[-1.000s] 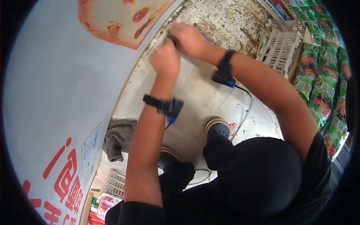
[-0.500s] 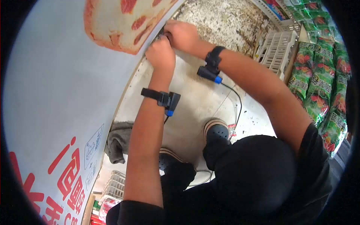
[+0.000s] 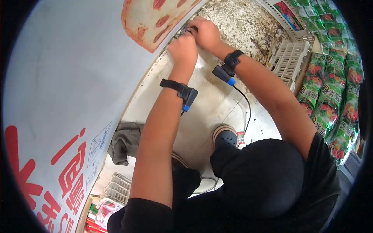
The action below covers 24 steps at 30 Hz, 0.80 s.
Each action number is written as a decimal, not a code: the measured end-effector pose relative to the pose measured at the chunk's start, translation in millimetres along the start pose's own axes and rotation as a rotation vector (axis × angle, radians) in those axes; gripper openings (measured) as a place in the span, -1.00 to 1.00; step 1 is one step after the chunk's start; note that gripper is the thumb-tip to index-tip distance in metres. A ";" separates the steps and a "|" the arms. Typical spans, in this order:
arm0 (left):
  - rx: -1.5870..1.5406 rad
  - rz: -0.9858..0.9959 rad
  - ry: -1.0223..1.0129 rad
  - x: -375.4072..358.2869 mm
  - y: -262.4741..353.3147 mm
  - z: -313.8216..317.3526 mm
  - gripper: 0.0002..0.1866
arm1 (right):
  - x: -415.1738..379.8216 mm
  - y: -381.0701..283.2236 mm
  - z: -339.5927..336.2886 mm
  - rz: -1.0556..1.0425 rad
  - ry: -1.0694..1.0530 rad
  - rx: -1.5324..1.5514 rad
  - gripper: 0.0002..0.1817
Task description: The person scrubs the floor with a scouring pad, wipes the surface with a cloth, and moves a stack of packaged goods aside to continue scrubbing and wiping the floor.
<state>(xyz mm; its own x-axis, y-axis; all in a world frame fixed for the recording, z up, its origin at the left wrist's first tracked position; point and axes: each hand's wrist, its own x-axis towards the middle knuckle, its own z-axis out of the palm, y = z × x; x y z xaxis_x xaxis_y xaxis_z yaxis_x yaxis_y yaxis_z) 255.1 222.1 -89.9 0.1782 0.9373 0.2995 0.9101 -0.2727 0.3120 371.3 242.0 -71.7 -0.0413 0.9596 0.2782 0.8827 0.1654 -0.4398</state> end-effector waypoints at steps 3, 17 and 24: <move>-0.001 -0.053 -0.067 -13.1 -20.7 -18.4 -0.86 | -7.6 -4.3 20.3 -0.039 0.023 0.261 -0.92; 0.101 -0.198 -0.247 -185.8 -95.7 -121.8 -0.79 | -98.1 -141.5 50.8 -0.414 -0.389 0.478 -0.95; -0.074 -0.195 -0.065 -113.8 -39.7 -74.4 -0.68 | -70.5 -61.9 -7.2 -0.213 -0.105 0.477 -0.91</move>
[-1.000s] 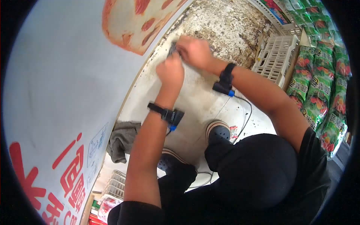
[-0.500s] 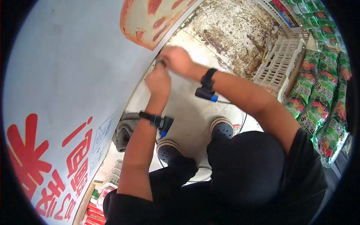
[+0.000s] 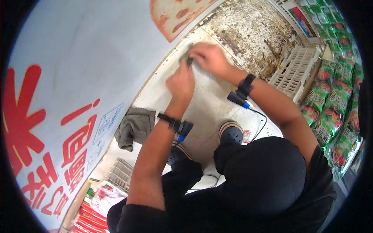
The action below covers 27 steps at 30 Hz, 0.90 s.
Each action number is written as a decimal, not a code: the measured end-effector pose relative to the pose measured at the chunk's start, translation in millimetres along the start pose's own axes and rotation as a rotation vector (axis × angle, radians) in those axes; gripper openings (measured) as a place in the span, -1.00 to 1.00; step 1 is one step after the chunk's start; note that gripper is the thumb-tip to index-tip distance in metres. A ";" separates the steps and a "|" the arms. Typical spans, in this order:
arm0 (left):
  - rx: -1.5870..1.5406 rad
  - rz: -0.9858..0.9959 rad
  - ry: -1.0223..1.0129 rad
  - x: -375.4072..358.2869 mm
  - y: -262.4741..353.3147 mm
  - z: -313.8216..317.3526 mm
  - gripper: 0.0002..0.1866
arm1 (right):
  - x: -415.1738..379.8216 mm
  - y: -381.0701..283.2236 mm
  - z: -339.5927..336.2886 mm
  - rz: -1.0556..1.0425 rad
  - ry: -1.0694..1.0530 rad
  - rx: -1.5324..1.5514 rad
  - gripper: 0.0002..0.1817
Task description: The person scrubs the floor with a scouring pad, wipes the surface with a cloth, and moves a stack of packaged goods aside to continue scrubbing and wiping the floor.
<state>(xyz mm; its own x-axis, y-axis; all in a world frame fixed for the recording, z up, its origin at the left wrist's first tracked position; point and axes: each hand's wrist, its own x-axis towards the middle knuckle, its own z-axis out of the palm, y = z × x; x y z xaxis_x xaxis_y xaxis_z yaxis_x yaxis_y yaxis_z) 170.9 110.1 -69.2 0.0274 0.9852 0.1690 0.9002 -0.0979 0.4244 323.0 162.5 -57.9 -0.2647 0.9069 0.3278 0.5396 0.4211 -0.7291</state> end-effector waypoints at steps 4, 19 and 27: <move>0.025 -0.013 0.059 53.6 20.1 19.2 -0.72 | 27.1 20.9 -13.3 0.161 0.150 -0.044 -0.92; -0.035 0.091 0.012 107.0 43.7 52.5 -0.85 | 51.7 66.2 -19.7 0.266 0.320 -0.253 -0.86; -0.028 0.123 -0.003 53.8 -4.4 20.9 -0.84 | 26.8 28.9 37.8 0.147 0.265 -0.066 -0.86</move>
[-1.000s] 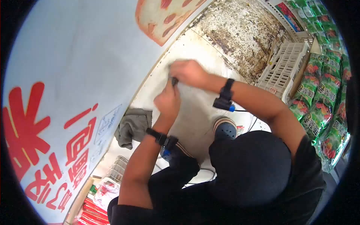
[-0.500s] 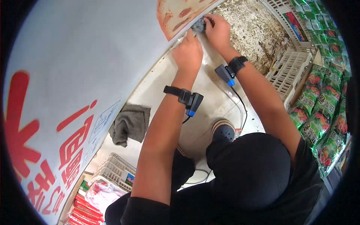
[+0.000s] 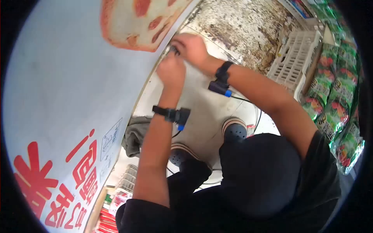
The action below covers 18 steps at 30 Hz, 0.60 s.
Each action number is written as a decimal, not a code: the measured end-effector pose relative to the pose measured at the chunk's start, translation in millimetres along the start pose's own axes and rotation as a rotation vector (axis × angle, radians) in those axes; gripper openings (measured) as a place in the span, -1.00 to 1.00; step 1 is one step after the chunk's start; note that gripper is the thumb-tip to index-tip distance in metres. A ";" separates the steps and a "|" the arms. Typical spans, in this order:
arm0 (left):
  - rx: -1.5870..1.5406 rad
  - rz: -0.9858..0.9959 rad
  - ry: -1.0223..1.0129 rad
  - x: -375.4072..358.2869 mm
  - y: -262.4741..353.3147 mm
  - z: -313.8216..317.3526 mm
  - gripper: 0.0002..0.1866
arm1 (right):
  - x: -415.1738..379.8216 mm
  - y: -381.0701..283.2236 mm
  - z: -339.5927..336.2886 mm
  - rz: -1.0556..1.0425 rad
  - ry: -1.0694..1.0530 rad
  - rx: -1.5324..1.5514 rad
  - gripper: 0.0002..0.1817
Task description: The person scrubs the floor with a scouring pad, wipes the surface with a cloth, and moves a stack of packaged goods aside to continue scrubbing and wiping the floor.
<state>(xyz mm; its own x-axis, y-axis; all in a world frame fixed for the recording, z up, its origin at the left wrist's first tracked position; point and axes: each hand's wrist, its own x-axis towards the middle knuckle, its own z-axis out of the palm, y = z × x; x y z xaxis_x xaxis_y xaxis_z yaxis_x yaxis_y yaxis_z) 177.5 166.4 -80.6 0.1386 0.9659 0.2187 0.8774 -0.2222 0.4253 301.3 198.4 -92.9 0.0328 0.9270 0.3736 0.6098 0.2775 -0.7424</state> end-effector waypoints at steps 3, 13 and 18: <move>0.085 0.003 -0.174 -35.9 -27.3 -34.9 -0.81 | -33.8 -24.1 29.4 -0.114 -0.184 -0.024 -0.94; 0.013 0.151 -0.291 -128.5 -47.8 -93.4 -0.82 | -105.4 -76.5 1.9 -0.105 -0.385 0.300 -0.91; 0.087 -0.077 -0.071 -87.9 -41.7 -88.4 -0.76 | -61.1 -67.3 -14.1 -0.080 -0.384 0.305 -0.91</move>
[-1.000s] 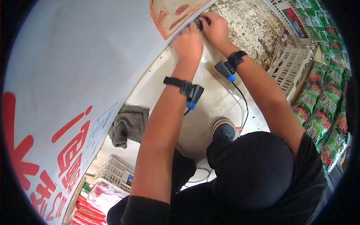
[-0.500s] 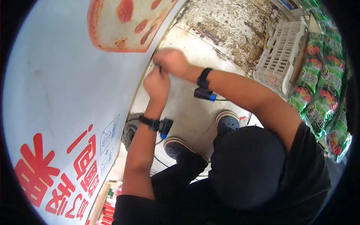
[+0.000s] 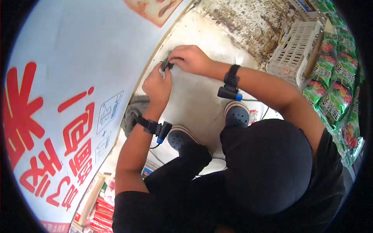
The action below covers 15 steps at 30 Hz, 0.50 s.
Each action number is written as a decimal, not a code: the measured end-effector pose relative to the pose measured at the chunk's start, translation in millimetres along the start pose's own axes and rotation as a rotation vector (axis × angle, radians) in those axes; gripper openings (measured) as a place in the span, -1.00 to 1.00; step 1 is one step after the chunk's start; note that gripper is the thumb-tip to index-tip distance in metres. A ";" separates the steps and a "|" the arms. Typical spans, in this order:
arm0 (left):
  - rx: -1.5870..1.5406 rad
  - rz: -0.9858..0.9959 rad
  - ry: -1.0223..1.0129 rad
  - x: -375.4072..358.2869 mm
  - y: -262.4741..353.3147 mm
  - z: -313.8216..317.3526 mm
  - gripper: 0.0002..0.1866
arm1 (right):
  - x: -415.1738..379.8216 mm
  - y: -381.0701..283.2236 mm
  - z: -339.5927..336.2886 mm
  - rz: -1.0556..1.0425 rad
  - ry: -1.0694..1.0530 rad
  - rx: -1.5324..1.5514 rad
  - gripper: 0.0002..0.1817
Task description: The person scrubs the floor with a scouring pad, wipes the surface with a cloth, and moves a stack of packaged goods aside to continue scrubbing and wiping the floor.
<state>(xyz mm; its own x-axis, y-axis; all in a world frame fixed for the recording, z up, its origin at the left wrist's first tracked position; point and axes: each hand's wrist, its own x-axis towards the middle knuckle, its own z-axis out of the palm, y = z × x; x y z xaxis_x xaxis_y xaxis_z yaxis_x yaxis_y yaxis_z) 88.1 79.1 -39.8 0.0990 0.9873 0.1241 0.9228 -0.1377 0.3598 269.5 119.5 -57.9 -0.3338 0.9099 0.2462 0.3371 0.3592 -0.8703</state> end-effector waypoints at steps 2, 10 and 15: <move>0.041 -0.074 -0.087 1.5 -10.0 -8.1 -0.76 | 12.7 1.4 14.8 -0.101 -0.023 -0.052 -0.86; 0.344 0.221 -0.153 -19.9 -72.9 -16.0 -0.73 | 24.6 15.3 84.2 -0.193 -0.122 -0.188 -0.86; 0.343 0.549 -0.278 -56.5 -40.5 -7.2 -0.65 | -10.0 14.4 51.2 -0.284 -0.286 -0.258 -0.94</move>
<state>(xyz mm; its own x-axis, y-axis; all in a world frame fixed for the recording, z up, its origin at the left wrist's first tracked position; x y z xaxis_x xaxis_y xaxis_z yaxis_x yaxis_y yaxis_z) 42.4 28.3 -54.8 0.6331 0.7723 -0.0535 0.7732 -0.6341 -0.0044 232.6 104.9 -94.8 -0.6610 0.6877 0.3003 0.3932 0.6582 -0.6420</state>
